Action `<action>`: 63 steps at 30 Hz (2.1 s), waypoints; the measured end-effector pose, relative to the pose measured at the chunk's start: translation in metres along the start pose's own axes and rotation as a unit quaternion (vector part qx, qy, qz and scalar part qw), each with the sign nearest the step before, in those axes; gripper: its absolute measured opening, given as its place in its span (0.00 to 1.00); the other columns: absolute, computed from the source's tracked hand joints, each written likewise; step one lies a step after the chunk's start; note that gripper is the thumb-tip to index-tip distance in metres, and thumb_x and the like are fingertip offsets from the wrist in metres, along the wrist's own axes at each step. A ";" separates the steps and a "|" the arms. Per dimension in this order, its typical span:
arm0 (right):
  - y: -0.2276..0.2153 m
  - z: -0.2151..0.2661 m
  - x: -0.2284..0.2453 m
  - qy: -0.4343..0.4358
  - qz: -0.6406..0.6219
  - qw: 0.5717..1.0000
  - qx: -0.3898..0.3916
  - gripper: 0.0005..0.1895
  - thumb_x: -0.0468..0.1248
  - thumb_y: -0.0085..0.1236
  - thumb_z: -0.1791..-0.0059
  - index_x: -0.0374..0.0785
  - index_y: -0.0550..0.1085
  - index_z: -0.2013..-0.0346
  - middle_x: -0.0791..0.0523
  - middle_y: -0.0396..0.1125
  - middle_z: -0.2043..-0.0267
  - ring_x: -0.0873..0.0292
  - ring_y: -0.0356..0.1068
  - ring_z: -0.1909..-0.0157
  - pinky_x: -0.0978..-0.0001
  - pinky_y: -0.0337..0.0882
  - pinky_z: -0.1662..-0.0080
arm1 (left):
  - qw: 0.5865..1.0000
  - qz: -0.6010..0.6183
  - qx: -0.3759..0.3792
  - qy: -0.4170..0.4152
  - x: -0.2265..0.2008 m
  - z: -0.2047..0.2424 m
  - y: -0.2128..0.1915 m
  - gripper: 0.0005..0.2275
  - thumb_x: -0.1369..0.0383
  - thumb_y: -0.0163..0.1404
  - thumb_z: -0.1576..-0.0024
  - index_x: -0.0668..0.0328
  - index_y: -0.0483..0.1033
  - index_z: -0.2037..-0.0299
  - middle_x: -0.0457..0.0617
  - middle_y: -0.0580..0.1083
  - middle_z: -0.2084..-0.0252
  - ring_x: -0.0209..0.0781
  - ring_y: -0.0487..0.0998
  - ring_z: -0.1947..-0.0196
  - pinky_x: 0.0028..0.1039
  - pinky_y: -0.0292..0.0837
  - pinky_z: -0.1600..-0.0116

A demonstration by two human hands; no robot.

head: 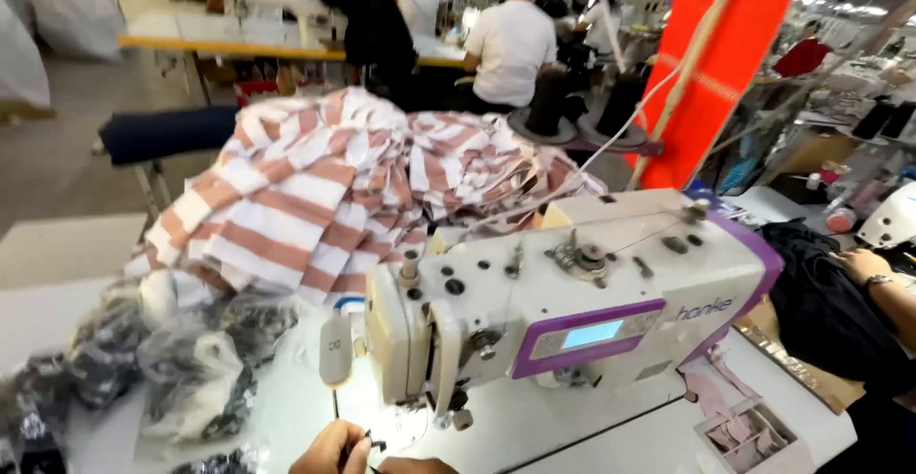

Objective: Picking up and inspecting or trimming small clothing labels at a sewing workstation.

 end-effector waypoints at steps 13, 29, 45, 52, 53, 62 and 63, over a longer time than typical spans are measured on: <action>0.086 -0.120 -0.115 0.013 -0.416 0.885 0.210 0.21 0.48 0.43 0.46 0.30 0.71 0.61 0.54 0.63 0.79 0.65 0.50 0.88 0.72 0.50 0.80 | 0.990 0.129 0.033 -0.034 0.066 -0.025 0.022 0.09 0.64 0.50 0.40 0.56 0.78 0.70 0.44 0.73 0.71 0.43 0.78 0.82 0.25 0.66 0.77; 0.101 -0.121 -0.110 0.047 -0.442 0.879 0.172 0.21 0.42 0.38 0.44 0.24 0.69 0.66 0.49 0.59 0.84 0.64 0.46 0.89 0.72 0.53 0.83 | 0.989 0.135 0.043 0.039 0.078 -0.030 0.022 0.08 0.64 0.50 0.41 0.52 0.78 0.72 0.42 0.72 0.72 0.34 0.79 0.81 0.22 0.80 0.88; 0.103 -0.130 -0.128 0.081 -0.424 0.886 0.170 0.23 0.47 0.43 0.47 0.25 0.71 0.63 0.50 0.61 0.82 0.65 0.47 0.90 0.73 0.51 0.82 | 0.990 0.103 -0.002 0.096 0.080 -0.036 0.026 0.08 0.65 0.50 0.42 0.50 0.77 0.74 0.38 0.74 0.76 0.31 0.73 0.78 0.25 0.70 0.70; 0.101 -0.129 -0.123 0.063 -0.428 0.888 0.155 0.22 0.45 0.41 0.45 0.25 0.71 0.63 0.50 0.60 0.82 0.64 0.47 0.90 0.72 0.52 0.83 | 0.989 0.089 -0.002 0.121 0.075 -0.034 0.027 0.09 0.65 0.50 0.42 0.49 0.76 0.75 0.37 0.72 0.76 0.31 0.68 0.76 0.27 0.61 0.73; 0.100 -0.129 -0.123 0.060 -0.433 0.887 0.147 0.21 0.43 0.40 0.44 0.24 0.71 0.64 0.50 0.60 0.82 0.64 0.47 0.90 0.72 0.51 0.83 | 0.988 0.080 -0.008 0.131 0.074 -0.033 0.027 0.09 0.65 0.50 0.42 0.49 0.76 0.75 0.37 0.72 0.77 0.31 0.67 0.77 0.28 0.60 0.74; 0.102 -0.124 -0.126 0.046 -0.450 0.878 0.157 0.20 0.45 0.43 0.43 0.31 0.67 0.70 0.52 0.52 0.85 0.63 0.45 0.89 0.73 0.49 0.84 | 0.967 0.083 -0.039 0.237 0.052 -0.021 0.026 0.08 0.69 0.48 0.41 0.52 0.70 0.74 0.39 0.68 0.76 0.34 0.68 0.75 0.26 0.64 0.66; 0.100 -0.122 -0.123 0.045 -0.451 0.877 0.158 0.20 0.45 0.43 0.43 0.31 0.67 0.70 0.52 0.52 0.85 0.63 0.45 0.89 0.73 0.49 0.84 | 0.967 0.081 -0.039 0.238 0.051 -0.021 0.027 0.08 0.69 0.48 0.41 0.52 0.70 0.74 0.39 0.68 0.76 0.34 0.68 0.75 0.26 0.64 0.66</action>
Point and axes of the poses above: each hand's wrist, its own z-axis away from the middle knuckle, its own y-axis out of the palm, x = y × z, the point moved 10 cm from there along -z, towards the middle knuckle
